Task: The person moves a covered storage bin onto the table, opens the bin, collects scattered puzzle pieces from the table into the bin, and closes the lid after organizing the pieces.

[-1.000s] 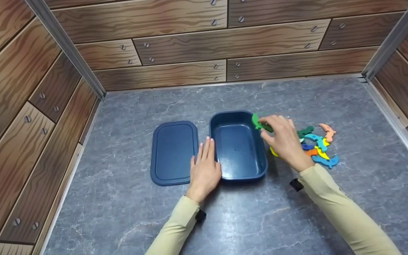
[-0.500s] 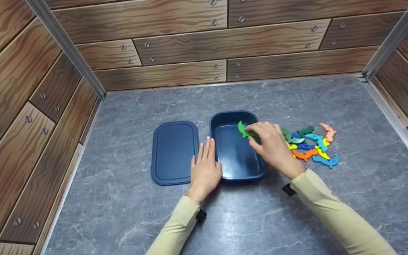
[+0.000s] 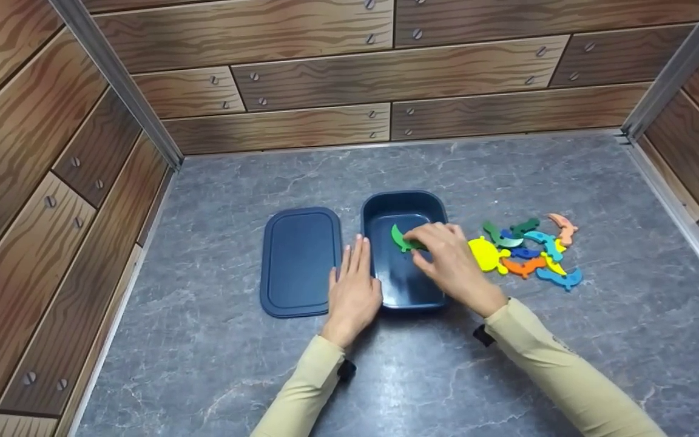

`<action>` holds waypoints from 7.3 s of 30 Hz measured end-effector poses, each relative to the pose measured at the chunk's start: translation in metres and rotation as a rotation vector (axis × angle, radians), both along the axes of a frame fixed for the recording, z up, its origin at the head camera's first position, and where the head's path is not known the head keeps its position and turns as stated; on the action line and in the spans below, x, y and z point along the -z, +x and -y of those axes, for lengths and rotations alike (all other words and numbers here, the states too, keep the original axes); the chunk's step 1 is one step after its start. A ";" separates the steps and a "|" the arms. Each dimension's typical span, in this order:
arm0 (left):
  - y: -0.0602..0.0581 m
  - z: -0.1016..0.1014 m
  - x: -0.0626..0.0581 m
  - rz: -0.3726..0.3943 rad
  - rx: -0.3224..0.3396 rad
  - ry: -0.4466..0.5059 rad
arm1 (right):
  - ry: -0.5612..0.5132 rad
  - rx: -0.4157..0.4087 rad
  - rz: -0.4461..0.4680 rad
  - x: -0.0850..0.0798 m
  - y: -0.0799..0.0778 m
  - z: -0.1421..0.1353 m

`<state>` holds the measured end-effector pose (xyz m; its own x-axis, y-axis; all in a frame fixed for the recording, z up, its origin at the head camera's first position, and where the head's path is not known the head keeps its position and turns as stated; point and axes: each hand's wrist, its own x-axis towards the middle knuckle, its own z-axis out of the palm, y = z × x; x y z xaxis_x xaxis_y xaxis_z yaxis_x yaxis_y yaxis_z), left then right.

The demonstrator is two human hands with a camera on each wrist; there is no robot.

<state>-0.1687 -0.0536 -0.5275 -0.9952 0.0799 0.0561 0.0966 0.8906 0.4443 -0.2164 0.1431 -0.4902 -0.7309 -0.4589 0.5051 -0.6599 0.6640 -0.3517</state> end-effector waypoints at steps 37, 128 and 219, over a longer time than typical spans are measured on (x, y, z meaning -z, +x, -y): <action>0.001 0.000 -0.001 0.003 -0.009 0.001 | -0.108 0.083 0.016 0.004 0.017 -0.024; 0.000 0.000 0.001 -0.004 -0.011 0.024 | 0.241 0.284 0.357 0.039 -0.015 -0.099; 0.000 0.000 0.001 -0.012 -0.007 -0.020 | 0.234 0.047 0.130 -0.004 -0.016 0.020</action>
<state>-0.1692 -0.0535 -0.5283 -0.9950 0.0746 0.0662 0.0958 0.8999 0.4254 -0.2321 0.1228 -0.4865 -0.8061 -0.5158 0.2901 -0.5855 0.7663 -0.2645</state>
